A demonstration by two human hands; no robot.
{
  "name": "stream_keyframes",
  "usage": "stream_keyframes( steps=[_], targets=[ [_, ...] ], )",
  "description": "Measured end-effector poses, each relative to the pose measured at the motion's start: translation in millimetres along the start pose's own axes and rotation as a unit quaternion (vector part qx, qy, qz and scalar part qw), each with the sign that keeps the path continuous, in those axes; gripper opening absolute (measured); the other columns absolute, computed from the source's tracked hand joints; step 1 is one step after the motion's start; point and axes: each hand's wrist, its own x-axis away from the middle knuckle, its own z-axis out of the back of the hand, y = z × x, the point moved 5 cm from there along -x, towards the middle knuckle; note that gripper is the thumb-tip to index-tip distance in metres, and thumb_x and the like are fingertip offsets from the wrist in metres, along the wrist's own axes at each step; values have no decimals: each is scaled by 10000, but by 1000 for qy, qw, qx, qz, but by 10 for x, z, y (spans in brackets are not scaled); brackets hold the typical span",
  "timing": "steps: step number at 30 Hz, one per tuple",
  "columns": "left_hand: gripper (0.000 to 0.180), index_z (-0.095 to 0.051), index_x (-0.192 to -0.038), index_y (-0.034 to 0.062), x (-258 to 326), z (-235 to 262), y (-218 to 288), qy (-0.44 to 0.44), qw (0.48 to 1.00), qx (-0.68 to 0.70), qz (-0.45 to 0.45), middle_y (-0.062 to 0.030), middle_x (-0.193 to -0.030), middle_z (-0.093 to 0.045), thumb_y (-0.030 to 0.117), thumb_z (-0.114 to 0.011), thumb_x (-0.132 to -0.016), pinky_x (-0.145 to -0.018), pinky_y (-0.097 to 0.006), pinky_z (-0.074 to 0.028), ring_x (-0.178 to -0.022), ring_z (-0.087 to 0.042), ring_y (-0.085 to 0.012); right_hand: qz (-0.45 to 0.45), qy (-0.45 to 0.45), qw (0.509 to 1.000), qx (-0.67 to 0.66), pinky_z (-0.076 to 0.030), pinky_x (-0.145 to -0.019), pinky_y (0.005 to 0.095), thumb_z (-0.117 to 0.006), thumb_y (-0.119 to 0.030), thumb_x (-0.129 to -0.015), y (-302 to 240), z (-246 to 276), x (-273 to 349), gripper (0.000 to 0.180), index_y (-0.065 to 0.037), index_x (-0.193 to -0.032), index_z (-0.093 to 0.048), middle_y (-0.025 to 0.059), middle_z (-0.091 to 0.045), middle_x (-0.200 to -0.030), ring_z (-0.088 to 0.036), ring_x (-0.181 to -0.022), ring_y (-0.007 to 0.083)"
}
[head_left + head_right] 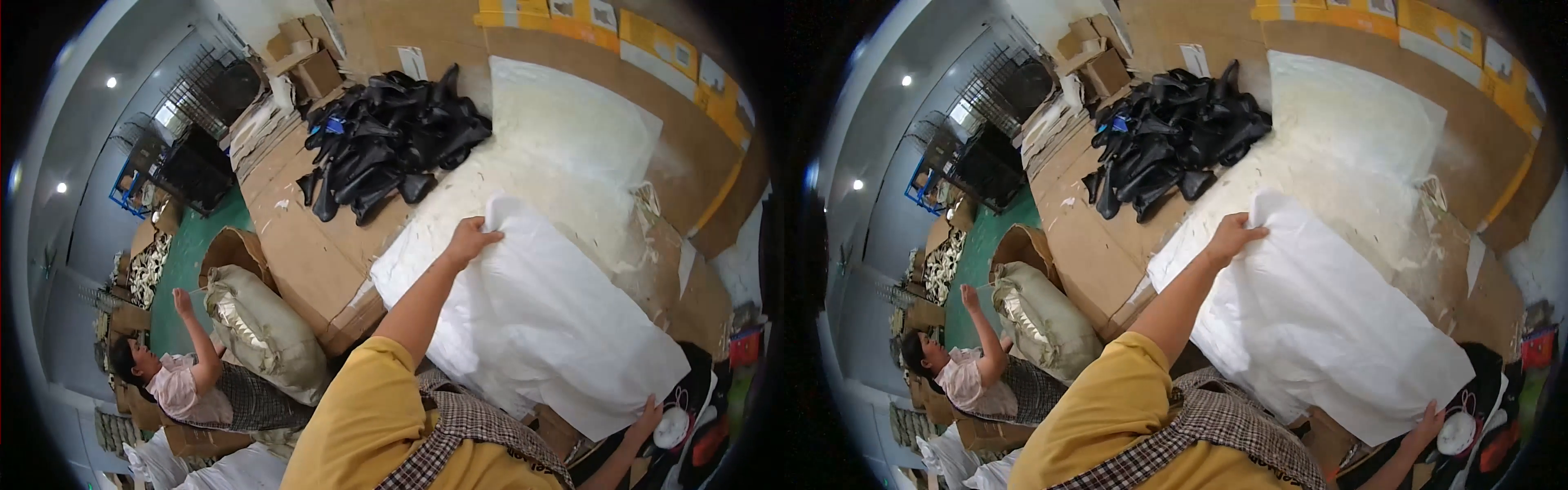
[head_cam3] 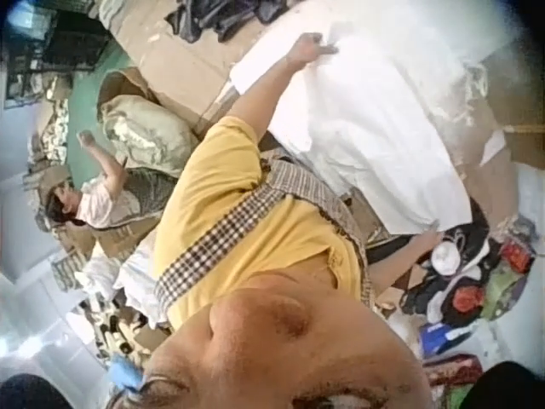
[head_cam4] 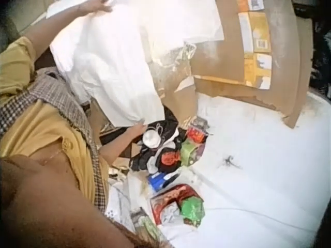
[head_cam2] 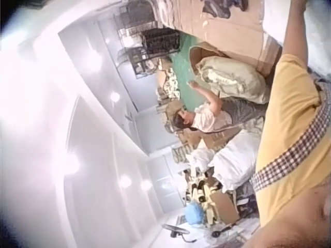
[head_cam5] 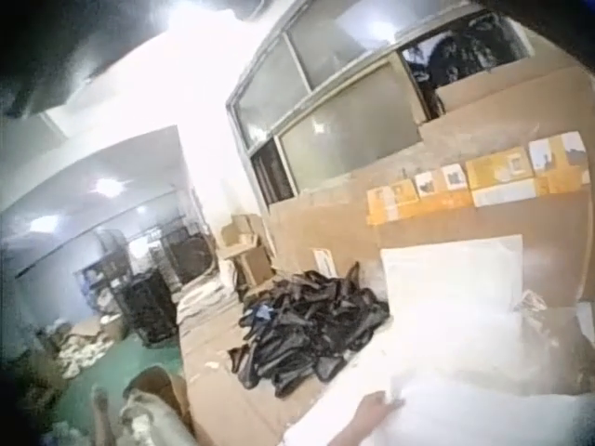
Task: Organizing foam and covers for bicycle seats on a factory workbench.
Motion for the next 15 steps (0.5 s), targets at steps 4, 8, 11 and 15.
stream_keyframes(
  steps=[4,8,11,15],
  targets=[
    [293,-611,-968,-15,-254,470,65,-21,992,117,27,-58,-850,-636,91,-701,-710,-638,-265,-470,-690,-580,-125,40,-74,993,78,-428,-777,287,-552,-161,-862,12,-462,-510,330,38,-1122,-510,81,-564,-1050,-532,-902,159],
    [351,-567,-1041,-17,-695,864,-62,-59,991,101,67,-64,-941,-624,81,-668,-720,-757,-293,-463,-799,-578,-141,69,-38,995,64,-436,-792,312,-528,-47,-709,-277,-1186,-449,389,0,-1094,-558,65,-592,-980,-560,-893,193],
    [304,-556,-1055,-5,-1075,1438,-343,-33,977,169,123,-68,-945,-619,11,-608,-756,-794,-318,-490,-855,-594,-174,50,11,981,189,-372,-558,286,-527,-115,-684,-296,-1814,-523,109,-19,-728,-556,19,-515,-686,-467,-630,145],
    [315,-561,-1065,23,-1708,1608,-659,-7,968,207,141,-70,-957,-623,-5,-593,-753,-811,-327,-481,-885,-590,-201,36,40,998,38,-322,-495,257,-622,-147,-709,-183,-2405,-862,149,-63,-634,-524,-36,-464,-616,-403,-553,85]
  ],
)
